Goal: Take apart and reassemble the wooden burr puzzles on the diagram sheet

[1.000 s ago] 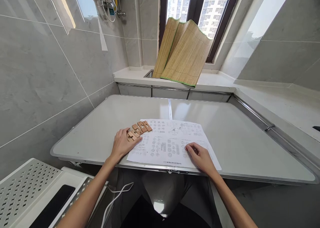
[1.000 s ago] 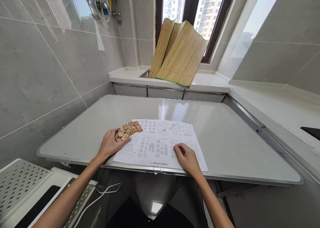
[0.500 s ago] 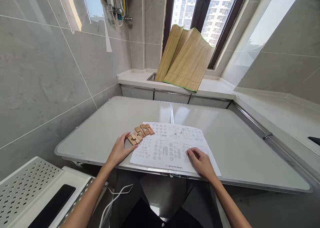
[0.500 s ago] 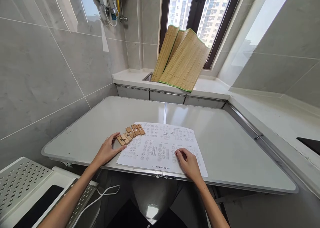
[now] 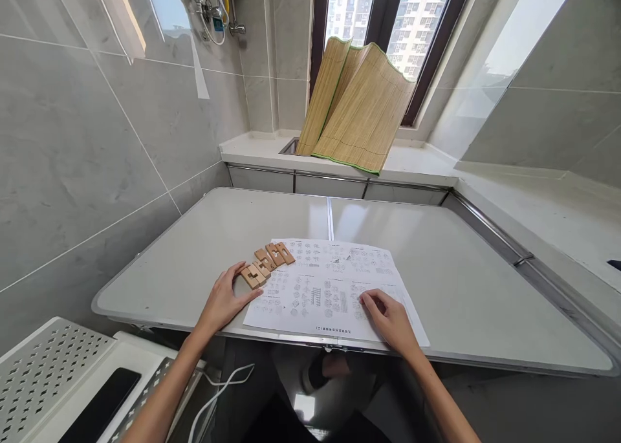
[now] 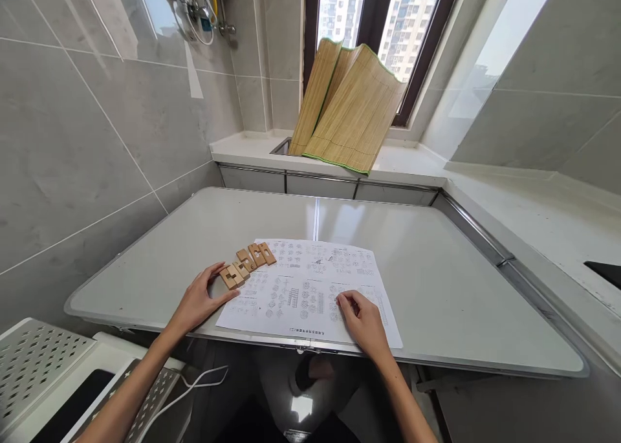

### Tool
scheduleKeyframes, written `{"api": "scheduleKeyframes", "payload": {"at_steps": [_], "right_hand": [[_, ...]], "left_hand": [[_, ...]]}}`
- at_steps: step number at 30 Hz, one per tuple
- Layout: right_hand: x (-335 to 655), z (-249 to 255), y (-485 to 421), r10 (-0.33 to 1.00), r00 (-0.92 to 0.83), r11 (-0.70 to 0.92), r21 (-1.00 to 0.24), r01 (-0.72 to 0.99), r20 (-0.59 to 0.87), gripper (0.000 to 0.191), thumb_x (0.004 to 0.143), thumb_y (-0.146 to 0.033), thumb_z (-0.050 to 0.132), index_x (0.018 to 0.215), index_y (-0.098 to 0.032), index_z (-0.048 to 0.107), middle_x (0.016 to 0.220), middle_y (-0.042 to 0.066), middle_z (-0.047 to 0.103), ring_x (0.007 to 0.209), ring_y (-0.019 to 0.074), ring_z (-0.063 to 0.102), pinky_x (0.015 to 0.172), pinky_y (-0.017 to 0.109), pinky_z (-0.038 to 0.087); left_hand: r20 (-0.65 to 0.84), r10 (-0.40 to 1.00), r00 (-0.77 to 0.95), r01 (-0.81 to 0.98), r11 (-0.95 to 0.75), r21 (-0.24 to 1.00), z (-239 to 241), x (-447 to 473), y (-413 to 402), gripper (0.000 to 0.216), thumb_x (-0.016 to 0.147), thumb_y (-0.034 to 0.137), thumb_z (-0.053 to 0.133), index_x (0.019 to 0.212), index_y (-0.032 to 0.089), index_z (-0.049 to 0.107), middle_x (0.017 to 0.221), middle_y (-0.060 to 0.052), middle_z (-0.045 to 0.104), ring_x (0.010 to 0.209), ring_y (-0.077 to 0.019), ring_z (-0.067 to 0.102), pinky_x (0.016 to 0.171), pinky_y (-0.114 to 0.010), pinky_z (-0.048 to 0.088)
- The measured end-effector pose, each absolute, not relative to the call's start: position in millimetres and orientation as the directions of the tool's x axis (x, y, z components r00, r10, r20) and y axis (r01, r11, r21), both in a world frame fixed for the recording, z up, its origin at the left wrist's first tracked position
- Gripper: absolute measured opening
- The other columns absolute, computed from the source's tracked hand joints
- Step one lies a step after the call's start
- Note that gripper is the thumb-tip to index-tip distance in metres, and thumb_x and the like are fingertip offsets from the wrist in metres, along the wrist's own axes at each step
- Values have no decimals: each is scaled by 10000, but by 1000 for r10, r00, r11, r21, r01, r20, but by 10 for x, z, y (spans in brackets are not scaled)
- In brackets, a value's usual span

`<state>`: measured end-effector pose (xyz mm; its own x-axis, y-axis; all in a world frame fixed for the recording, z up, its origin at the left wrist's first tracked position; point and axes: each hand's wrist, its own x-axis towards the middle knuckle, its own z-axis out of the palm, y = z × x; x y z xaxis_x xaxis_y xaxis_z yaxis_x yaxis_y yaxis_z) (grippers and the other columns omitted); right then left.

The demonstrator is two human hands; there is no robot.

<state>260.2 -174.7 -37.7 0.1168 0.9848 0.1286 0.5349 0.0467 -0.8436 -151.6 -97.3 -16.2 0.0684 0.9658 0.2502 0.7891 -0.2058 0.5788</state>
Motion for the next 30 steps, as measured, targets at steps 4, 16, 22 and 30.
{"api": "scheduleKeyframes", "payload": {"at_steps": [4,16,22,30], "right_hand": [[2604,-359,-1747,984,129,39,-847,530,126,455,1000,-605,507,898,-226,738,878,50,760,728,222,589,691,328,446],[2609,-296,-1751,980,136,56,-861,506,144,449,1013,-588,494,884,-229,730,836,51,749,696,221,580,664,323,439],[2595,-279,-1750,982,134,49,-861,507,135,455,1018,-599,483,886,-233,719,826,61,737,693,231,575,649,331,428],[2559,-277,-1749,986,133,16,-860,511,97,442,1024,-606,484,883,-249,703,819,52,714,693,226,575,621,328,430]], "left_hand": [[236,970,49,787,-183,590,-107,-1477,-1001,857,775,703,759,1448,238,503,1468,-119,631,1344,-349,605,1147,-523,481],[316,942,114,851,-257,458,-27,-1328,-1011,767,850,691,685,1453,257,494,1525,-125,556,1381,-377,530,1167,-564,432],[319,916,244,897,-338,283,50,-1101,-726,674,920,644,620,1493,299,533,1595,-139,477,1455,-422,433,1170,-626,379],[161,930,330,921,-354,161,72,-952,-360,623,954,627,540,1495,321,590,1541,-146,552,1317,-447,580,1147,-664,380]]}}
